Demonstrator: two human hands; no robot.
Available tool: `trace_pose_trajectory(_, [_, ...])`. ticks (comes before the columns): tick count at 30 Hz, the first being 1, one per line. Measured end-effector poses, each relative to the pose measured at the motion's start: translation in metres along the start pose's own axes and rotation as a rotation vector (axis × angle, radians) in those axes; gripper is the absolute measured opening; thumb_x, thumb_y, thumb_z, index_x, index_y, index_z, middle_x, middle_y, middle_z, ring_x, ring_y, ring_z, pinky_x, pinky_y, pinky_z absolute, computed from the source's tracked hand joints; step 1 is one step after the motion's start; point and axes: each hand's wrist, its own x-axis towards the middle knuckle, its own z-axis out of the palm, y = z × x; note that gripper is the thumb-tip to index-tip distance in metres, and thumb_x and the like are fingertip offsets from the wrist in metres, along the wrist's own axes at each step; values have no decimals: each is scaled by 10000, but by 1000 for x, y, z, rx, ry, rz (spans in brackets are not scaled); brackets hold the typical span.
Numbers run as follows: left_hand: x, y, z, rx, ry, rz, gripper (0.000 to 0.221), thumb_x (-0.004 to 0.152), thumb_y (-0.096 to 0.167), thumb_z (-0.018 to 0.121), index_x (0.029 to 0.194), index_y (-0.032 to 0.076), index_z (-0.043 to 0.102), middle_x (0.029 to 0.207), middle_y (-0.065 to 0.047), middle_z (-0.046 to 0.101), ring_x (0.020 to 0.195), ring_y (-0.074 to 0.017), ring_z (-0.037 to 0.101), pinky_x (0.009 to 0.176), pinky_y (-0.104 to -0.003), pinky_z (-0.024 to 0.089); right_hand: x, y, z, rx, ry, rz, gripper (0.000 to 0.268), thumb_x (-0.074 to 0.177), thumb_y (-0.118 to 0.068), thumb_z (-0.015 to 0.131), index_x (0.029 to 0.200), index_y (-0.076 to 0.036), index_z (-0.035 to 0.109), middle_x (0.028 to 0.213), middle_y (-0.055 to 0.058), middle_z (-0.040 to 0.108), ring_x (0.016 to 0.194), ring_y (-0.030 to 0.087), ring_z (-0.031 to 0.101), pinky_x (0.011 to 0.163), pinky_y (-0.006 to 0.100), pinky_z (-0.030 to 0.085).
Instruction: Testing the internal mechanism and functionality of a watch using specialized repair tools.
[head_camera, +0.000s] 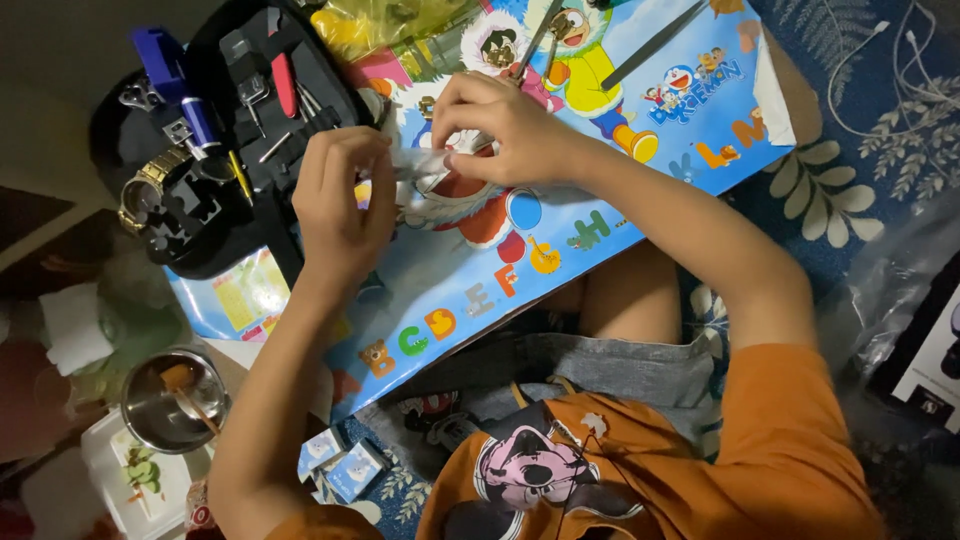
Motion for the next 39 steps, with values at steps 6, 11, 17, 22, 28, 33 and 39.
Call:
trace_pose_trajectory(6, [5, -3, -5, 52, 19, 87, 80, 1033, -174, 602, 1043, -95, 611, 1052, -227, 676, 912, -338, 632, 748, -374, 519, 1, 0, 1, -8, -2, -37, 113, 959, 17, 687, 1014, -80, 703, 1103, 82, 546, 1065, 274, 565, 957, 436, 437])
trace_pose_trajectory(11, [6, -3, -5, 69, 22, 98, 65, 1046, -135, 643, 1060, -76, 667, 1077, -205, 701, 924, -337, 674, 800, -397, 490, 1, -4, 1, 14, 0, -31, 155, 981, 65, 704, 988, -88, 734, 1108, 74, 558, 1075, 264, 572, 922, 398, 462])
trace_pose_trajectory(17, [11, -10, -34, 15, -271, 164, 146, 1051, 146, 622, 1076, 3, 638, 1087, -147, 677, 918, -287, 582, 796, -408, 346, -1, 2, 3, -33, -23, -58, 198, 924, 2, 785, 1088, -77, 708, 1120, 98, 569, 1074, 283, 569, 946, 420, 451])
trace_pose_trajectory(22, [5, -25, -44, 312, -834, 252, 503, 724, 553, 816, 951, 135, 652, 911, -39, 639, 853, -277, 581, 769, -409, 416, 0, 3, 5, -31, -32, -88, 163, 962, -71, 794, 1095, -78, 699, 1121, 91, 574, 1076, 290, 553, 973, 444, 427])
trace_pose_trajectory(28, [-4, -32, -37, 323, -731, 336, 127, 923, 234, 747, 847, 192, 654, 774, 68, 639, 796, -212, 571, 709, -362, 403, 0, 4, 5, -26, -28, -93, 152, 963, -27, 766, 1100, -56, 706, 1122, 106, 568, 1079, 290, 555, 951, 423, 446])
trace_pose_trajectory(33, [6, -22, -41, 170, -611, 247, 87, 981, 137, 716, 918, 131, 657, 776, -24, 601, 762, -249, 566, 732, -368, 387, 1, -3, 0, 17, -43, -99, 150, 984, -60, 738, 1128, -53, 696, 1128, 112, 561, 1082, 289, 545, 972, 430, 434])
trace_pose_trajectory(39, [4, -12, -31, -11, -430, 18, 91, 963, 22, 639, 1034, 67, 604, 937, -48, 669, 794, -228, 579, 789, -369, 369, 2, -14, -4, 90, -67, -184, 221, 1012, -207, 691, 1163, -50, 658, 1136, 131, 567, 1071, 303, 545, 981, 442, 425])
